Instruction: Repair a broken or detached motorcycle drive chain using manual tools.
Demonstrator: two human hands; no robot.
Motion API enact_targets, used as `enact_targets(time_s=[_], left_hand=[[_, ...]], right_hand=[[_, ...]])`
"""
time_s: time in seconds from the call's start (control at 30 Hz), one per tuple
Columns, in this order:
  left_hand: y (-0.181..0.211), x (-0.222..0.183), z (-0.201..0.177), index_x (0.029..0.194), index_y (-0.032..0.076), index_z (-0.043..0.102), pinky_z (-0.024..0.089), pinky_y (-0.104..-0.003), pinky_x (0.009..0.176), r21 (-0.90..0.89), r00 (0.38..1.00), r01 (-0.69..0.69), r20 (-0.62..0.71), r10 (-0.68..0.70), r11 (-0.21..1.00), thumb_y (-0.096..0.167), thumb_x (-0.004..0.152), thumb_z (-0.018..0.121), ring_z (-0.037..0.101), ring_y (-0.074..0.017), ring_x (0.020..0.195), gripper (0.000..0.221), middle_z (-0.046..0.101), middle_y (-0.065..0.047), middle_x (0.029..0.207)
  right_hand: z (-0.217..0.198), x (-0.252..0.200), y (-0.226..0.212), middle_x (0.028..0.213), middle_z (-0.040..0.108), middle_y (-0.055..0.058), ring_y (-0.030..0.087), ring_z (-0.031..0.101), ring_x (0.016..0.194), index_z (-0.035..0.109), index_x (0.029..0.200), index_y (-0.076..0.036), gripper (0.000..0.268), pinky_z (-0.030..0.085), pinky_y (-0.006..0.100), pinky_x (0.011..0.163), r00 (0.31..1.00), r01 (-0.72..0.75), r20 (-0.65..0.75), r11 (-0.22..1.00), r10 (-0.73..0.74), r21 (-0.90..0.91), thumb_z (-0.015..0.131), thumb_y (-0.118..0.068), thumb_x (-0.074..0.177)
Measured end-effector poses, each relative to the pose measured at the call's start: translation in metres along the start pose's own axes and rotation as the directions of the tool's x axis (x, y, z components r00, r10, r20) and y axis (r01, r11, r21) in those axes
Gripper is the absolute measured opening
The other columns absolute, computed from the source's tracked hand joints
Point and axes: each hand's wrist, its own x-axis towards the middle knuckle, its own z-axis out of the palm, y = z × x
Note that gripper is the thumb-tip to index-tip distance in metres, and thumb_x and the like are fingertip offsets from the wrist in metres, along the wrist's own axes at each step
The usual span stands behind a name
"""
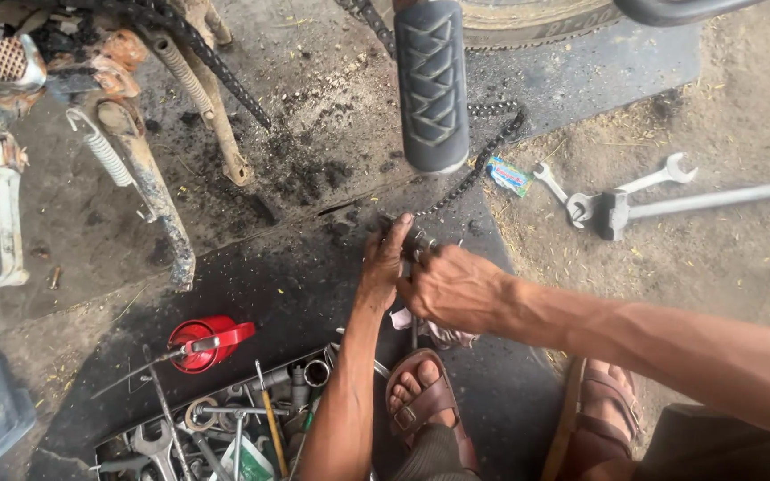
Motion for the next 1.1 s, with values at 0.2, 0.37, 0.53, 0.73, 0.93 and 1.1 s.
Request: enact_targets(time_s=[0.2, 0.37, 0.53, 0.73, 0.93, 1.1], left_hand=[[-0.016, 0.009, -0.009, 0.089, 0.010, 0.063, 0.046, -0.033, 0.060, -0.043, 0.991, 0.118, -0.055, -0.120, 0.992, 0.055, 0.085, 0.075, 0.053, -0.0138, 0.072, 0.047, 0.055, 0.002, 0.080], [-0.038, 0.010, -0.024, 0.114, 0.007, 0.061, 0.055, -0.031, 0.071, 0.190, 0.980, -0.191, -0.012, 0.197, 0.963, 0.054, 0.091, 0.069, 0.061, -0.0139, 0.086, 0.053, 0.056, -0.002, 0.100], [-0.018, 0.013, -0.008, 0.104, 0.001, 0.064, 0.059, -0.034, 0.068, -0.232, 0.988, 0.093, -0.100, -0.119, 0.968, 0.044, 0.086, 0.077, 0.068, -0.0195, 0.081, 0.048, 0.067, -0.009, 0.092], [0.001, -0.001, 0.007, 0.101, 0.001, 0.064, 0.054, -0.033, 0.053, -0.273, 0.978, 0.099, -0.150, -0.144, 0.957, 0.042, 0.084, 0.079, 0.064, -0.0193, 0.067, 0.047, 0.068, -0.012, 0.085], [0.015, -0.010, 0.018, 0.086, 0.006, 0.064, 0.048, -0.032, 0.049, -0.239, 0.966, 0.117, -0.200, -0.167, 0.964, 0.034, 0.078, 0.082, 0.061, -0.0145, 0.062, 0.034, 0.063, -0.002, 0.077], [-0.010, -0.005, 0.023, 0.074, 0.010, 0.067, 0.042, -0.028, 0.060, -0.031, 0.963, 0.234, -0.134, -0.236, 0.972, 0.049, 0.082, 0.082, 0.057, -0.0123, 0.060, 0.043, 0.061, 0.000, 0.067]], right_hand=[[-0.016, 0.006, 0.010, 0.054, 0.058, 0.005, 0.023, 0.058, 0.043, 0.061, 0.084, -0.001, 0.006, 0.048, 0.038, 0.038, 0.991, -0.131, 0.022, 0.930, 0.132, 0.344, 0.065, -0.006, 0.083], [0.000, 0.000, -0.007, 0.062, 0.059, 0.007, 0.025, 0.058, 0.052, 0.058, 0.087, -0.003, 0.007, 0.049, 0.038, 0.042, 0.989, -0.032, -0.124, 0.924, 0.085, 0.380, 0.061, -0.001, 0.093], [0.009, -0.014, -0.021, 0.070, 0.060, 0.010, 0.030, 0.062, 0.070, 0.057, 0.095, -0.006, 0.014, 0.056, 0.045, 0.062, 0.940, 0.013, -0.325, 0.939, 0.105, 0.342, 0.068, -0.005, 0.088], [-0.006, -0.007, -0.003, 0.088, 0.067, 0.014, 0.033, 0.067, 0.083, 0.062, 0.119, -0.002, 0.052, 0.059, 0.044, 0.064, 0.949, 0.187, -0.310, 0.895, -0.059, 0.404, 0.076, -0.011, 0.069], [-0.015, 0.004, 0.005, 0.079, 0.069, 0.013, 0.032, 0.070, 0.083, 0.063, 0.090, -0.002, 0.025, 0.059, 0.044, 0.069, 0.948, 0.308, -0.170, 0.909, -0.269, 0.281, 0.076, -0.010, 0.071], [-0.005, 0.000, 0.000, 0.088, 0.071, 0.019, 0.031, 0.072, 0.085, 0.066, 0.095, 0.003, 0.030, 0.060, 0.041, 0.068, 0.891, 0.347, -0.386, 0.905, -0.238, 0.245, 0.074, -0.007, 0.068]])
